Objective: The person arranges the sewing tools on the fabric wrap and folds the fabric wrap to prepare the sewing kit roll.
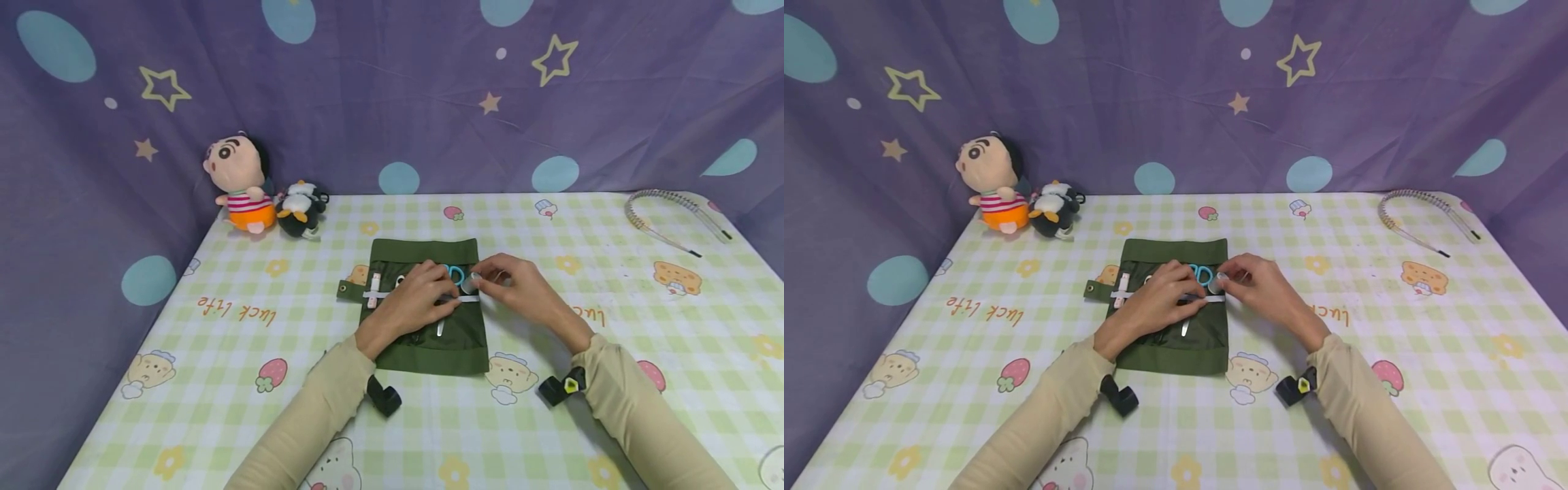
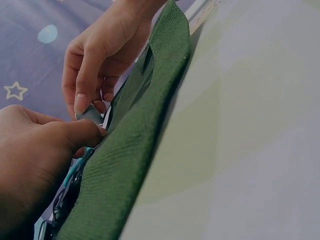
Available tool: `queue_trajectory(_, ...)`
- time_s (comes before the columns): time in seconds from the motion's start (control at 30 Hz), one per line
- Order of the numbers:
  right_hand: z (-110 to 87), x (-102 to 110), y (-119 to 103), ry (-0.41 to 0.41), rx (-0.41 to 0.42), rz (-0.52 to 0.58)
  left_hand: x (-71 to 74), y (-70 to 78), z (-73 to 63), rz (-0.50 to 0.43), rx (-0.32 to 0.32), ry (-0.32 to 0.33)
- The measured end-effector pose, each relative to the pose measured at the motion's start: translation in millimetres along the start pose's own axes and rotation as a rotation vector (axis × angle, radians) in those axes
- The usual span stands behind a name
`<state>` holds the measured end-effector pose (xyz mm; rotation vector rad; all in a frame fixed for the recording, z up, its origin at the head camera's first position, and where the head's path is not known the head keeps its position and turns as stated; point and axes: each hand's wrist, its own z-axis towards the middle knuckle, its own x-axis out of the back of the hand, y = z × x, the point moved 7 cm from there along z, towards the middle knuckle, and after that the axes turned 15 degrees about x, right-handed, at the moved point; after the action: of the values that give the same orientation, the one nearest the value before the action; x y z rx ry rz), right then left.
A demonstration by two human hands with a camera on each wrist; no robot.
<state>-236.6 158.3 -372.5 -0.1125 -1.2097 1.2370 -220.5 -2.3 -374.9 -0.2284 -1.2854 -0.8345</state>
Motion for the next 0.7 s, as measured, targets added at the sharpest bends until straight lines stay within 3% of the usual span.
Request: queue_trajectory(0.7, 3.4, -4.3, 1.6, -0.054, 0.006, 0.062, 0.7, -1.0, -0.8, -0.015, 0.010, 0.024)
